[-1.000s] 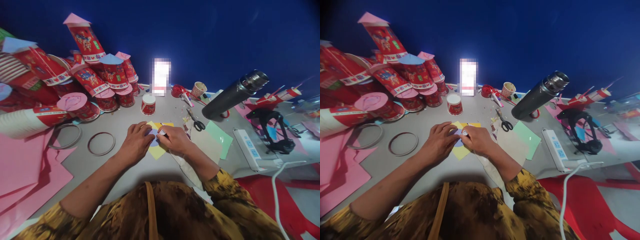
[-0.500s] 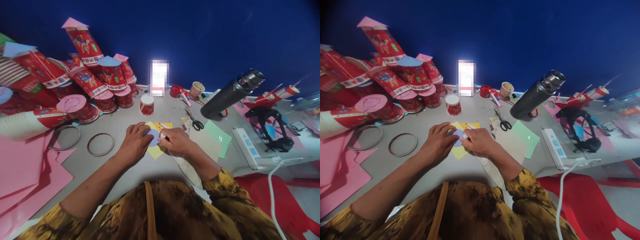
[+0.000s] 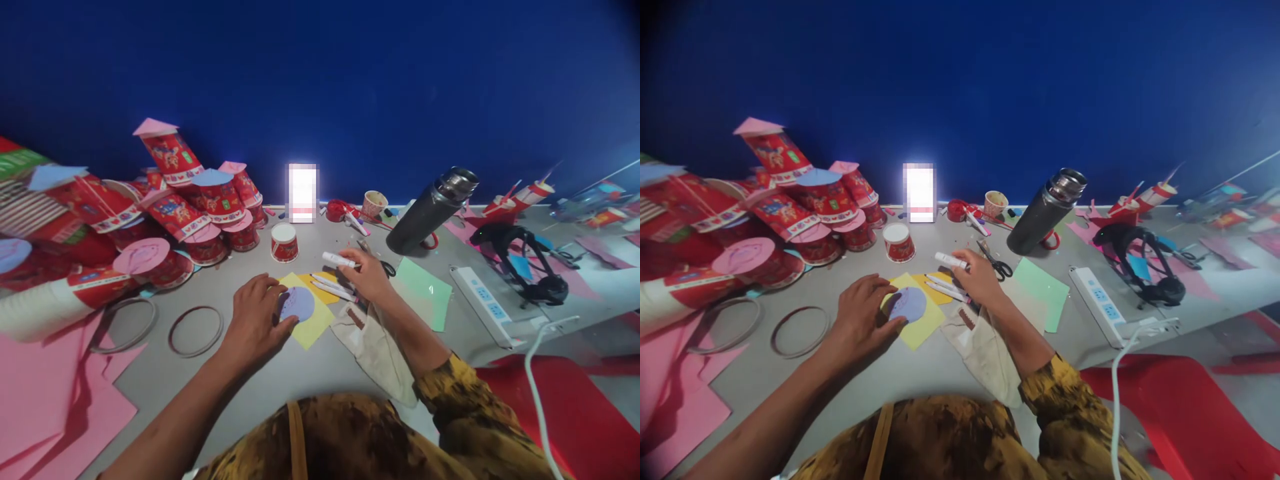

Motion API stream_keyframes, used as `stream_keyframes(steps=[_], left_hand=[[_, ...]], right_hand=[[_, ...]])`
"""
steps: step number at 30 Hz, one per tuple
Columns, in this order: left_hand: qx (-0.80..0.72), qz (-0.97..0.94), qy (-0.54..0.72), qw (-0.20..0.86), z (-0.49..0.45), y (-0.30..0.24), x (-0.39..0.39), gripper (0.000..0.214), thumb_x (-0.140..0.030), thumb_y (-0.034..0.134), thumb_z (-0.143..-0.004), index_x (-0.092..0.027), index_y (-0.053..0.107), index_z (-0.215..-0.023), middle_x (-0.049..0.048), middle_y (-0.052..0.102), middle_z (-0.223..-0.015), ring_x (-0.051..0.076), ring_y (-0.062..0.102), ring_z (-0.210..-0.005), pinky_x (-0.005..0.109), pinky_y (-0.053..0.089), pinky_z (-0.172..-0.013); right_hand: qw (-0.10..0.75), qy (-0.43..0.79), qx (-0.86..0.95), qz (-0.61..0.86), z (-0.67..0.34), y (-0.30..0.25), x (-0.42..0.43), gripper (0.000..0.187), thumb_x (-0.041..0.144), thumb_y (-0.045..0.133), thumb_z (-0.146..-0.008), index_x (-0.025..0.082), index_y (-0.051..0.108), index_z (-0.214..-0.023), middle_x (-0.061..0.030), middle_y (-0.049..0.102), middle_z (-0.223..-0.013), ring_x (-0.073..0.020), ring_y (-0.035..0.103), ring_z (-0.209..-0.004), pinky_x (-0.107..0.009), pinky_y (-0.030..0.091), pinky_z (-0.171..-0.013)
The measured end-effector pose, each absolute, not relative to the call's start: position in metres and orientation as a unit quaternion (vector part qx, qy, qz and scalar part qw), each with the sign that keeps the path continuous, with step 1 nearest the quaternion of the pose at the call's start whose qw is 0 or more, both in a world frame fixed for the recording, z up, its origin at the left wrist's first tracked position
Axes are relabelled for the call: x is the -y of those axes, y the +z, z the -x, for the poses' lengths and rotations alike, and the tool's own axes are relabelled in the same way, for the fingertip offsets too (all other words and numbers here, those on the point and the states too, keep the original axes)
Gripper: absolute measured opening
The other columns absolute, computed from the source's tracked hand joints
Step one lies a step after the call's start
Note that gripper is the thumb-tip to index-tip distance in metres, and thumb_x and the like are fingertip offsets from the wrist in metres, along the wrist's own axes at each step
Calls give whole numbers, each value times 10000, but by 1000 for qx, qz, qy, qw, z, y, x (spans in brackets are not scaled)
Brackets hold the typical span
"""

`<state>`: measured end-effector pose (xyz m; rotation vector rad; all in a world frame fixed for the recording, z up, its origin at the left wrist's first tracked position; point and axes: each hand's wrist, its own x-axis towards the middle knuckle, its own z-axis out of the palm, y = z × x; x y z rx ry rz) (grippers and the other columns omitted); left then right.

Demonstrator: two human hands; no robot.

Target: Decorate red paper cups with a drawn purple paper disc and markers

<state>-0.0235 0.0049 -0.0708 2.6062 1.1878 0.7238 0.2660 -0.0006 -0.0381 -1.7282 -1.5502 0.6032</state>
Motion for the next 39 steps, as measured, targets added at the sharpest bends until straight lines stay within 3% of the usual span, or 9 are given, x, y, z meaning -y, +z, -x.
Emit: stream_keyframes(steps=[7,12,15,21,26,30,34,36,39], left_hand=[[-455,-867,181,90,24,-68,-2,517,-429,770,-791,-185,623,-1222,194,610,-1310,442,508,-1351,609,417,-1097],[-470,-859,177,104,23,-68,-3,475,-398,770,-791,-189,616,-1189,187,621,-1285,432,520,-1335,594,429,-1074],[-474,-856,174,112,24,-70,-4,480,-402,777,-794,-194,614,-1195,179,632,-1272,425,542,-1302,592,435,-1064],[-471,-856,184,108,25,-73,-4,548,-412,796,-801,-181,597,-1256,195,616,-1311,436,525,-1318,584,440,-1051],[-470,-854,194,110,24,-74,-1,576,-387,787,-817,-197,569,-1315,182,627,-1317,432,506,-1356,595,420,-1081],[-471,-852,198,113,24,-75,0,610,-379,792,-817,-181,561,-1346,196,624,-1336,437,496,-1378,598,414,-1099],[-481,-834,226,151,27,-67,-4,627,-362,808,-783,-177,581,-1338,198,625,-1349,431,519,-1356,592,437,-1088],[-491,-802,260,218,30,-58,-6,617,-371,805,-770,-192,598,-1322,167,648,-1312,391,574,-1278,553,484,-1043],[-495,-707,288,415,34,-42,-10,606,-453,783,-793,-196,609,-1313,101,705,-1119,268,666,-952,421,553,-821]], right_hand=[[242,209,681,659,-251,-50,-4,286,196,622,-916,196,752,-1171,-76,791,-1072,-255,661,-1031,-355,478,-924],[264,122,713,639,-237,-46,7,161,210,649,-957,174,742,-1084,-115,765,-1126,-273,610,-1105,-381,437,-1020],[246,171,727,618,-220,-40,11,154,230,638,-995,188,729,-1111,-88,766,-1085,-232,666,-1020,-342,475,-931],[75,192,788,580,-195,-24,1,392,289,697,-965,217,644,-1347,-108,702,-1315,-278,687,-1135,-352,494,-861],[-5,175,778,603,-186,-16,-6,342,294,680,-960,224,652,-1294,-109,711,-1232,-274,699,-1006,-340,467,-765],[30,219,756,617,-184,-19,-9,295,236,710,-913,212,689,-1206,-82,744,-1115,-245,678,-961,-313,419,-739],[59,251,746,614,-190,-23,-12,86,206,711,-895,218,750,-970,-46,758,-982,-207,663,-905,-285,382,-702],[97,292,732,608,-195,-22,-14,32,211,718,-876,211,747,-890,-16,739,-876,-173,641,-805,-270,378,-674],[224,446,639,585,-202,-19,-14,70,253,746,-814,190,720,-828,40,652,-693,-128,566,-652,-246,382,-628]])
